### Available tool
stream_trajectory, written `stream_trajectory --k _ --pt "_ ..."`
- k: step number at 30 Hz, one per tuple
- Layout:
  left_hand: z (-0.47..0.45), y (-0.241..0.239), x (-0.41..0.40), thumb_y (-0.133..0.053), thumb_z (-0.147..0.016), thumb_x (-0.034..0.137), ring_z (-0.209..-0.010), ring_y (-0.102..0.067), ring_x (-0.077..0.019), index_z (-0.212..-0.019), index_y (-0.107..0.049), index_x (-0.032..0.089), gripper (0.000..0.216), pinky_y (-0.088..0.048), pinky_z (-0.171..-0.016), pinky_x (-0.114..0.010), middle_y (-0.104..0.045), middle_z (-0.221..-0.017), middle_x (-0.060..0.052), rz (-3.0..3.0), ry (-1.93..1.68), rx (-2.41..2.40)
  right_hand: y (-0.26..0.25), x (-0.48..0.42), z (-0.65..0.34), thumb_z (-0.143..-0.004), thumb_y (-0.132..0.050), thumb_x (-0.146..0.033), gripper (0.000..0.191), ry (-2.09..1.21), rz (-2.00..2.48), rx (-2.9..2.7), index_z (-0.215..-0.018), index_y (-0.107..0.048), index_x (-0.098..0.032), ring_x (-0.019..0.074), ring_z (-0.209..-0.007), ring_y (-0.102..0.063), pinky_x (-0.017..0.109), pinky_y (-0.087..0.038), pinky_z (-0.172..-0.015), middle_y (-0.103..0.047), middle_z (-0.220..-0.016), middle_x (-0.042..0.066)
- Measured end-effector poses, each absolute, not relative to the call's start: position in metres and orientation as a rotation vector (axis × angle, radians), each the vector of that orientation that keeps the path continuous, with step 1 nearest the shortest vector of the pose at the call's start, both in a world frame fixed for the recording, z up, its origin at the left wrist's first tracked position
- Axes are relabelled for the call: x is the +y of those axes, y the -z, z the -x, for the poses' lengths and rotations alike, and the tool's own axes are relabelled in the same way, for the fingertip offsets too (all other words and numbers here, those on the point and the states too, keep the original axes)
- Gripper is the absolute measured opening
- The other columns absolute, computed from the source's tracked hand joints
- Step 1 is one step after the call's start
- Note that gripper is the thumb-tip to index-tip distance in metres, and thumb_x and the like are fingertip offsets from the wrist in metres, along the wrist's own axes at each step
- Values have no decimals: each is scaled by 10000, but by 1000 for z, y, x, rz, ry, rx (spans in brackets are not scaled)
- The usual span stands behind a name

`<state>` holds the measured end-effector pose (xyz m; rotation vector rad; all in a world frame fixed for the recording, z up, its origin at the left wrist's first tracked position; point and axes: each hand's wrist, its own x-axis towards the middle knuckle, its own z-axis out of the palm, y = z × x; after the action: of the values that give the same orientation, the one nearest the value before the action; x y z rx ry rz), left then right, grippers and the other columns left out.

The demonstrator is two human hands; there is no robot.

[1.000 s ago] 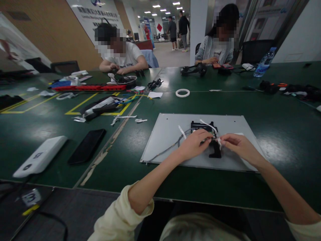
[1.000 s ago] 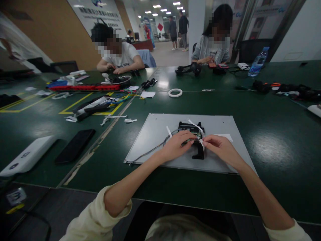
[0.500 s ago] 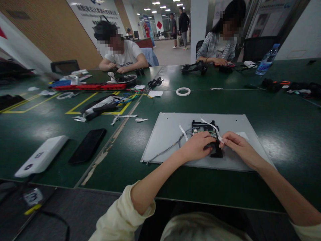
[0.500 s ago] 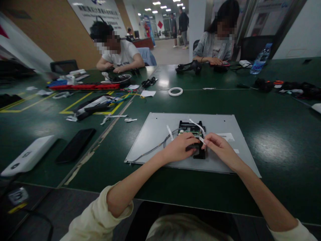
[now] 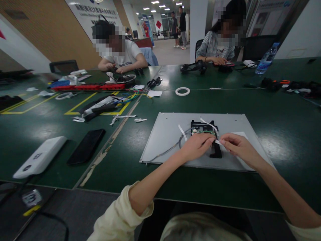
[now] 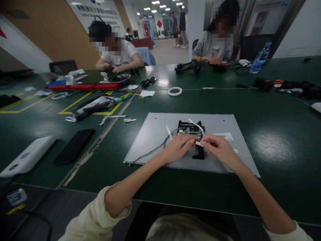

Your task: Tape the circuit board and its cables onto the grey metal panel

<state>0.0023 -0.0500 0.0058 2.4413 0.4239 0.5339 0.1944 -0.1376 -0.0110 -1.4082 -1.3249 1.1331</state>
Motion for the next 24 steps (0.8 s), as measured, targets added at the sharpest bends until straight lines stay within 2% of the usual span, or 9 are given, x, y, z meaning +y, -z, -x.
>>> stream_trajectory --k 2,5,9,17,24 --pt "-2 -9 -55 -314 -980 314 -796 -595 -138 -990 -598 154 326 -430 -737 -260 -654 -860 -43 -2373 -511 443 10 -137 -191 -797 -621 -448 290 -1082 1420 -1425 -920 -632 -186 96 -550 -446 219 -342 -489 -503 -626 -24" --pt "-3 -9 -59 -431 -934 356 -692 -572 -121 -882 -607 156 271 -409 -650 -232 -637 -754 -16 -2289 -484 516 9 -136 -190 -818 -597 -430 301 -1061 1410 -1502 -987 -648 -186 127 -631 -515 239 -398 -561 -556 -668 -5" --pt "-2 -6 -59 -512 -858 261 -597 -515 -98 -754 -597 156 171 -372 -586 -211 -583 -640 18 -2228 -499 628 10 -138 -200 -824 -587 -406 369 -1120 1433 -1502 -1131 -602 -200 117 -592 -506 231 -382 -535 -572 -677 -13" --pt "-2 -6 -62 -498 -810 218 -556 -509 -103 -682 -585 158 166 -358 -544 -219 -579 -614 13 -2323 -477 769 21 -142 -218 -841 -543 -446 327 -1061 1657 -1508 -1032 -616 -190 123 -554 -517 239 -367 -518 -595 -647 -9" --pt "-8 3 -69 -495 -813 262 -570 -569 -162 -701 -610 163 189 -381 -527 -256 -632 -640 -43 -2611 -355 965 26 -143 -210 -868 -498 -360 190 -671 1829 -1751 -990 -570 -232 144 -618 -573 267 -409 -620 -625 -679 -30"
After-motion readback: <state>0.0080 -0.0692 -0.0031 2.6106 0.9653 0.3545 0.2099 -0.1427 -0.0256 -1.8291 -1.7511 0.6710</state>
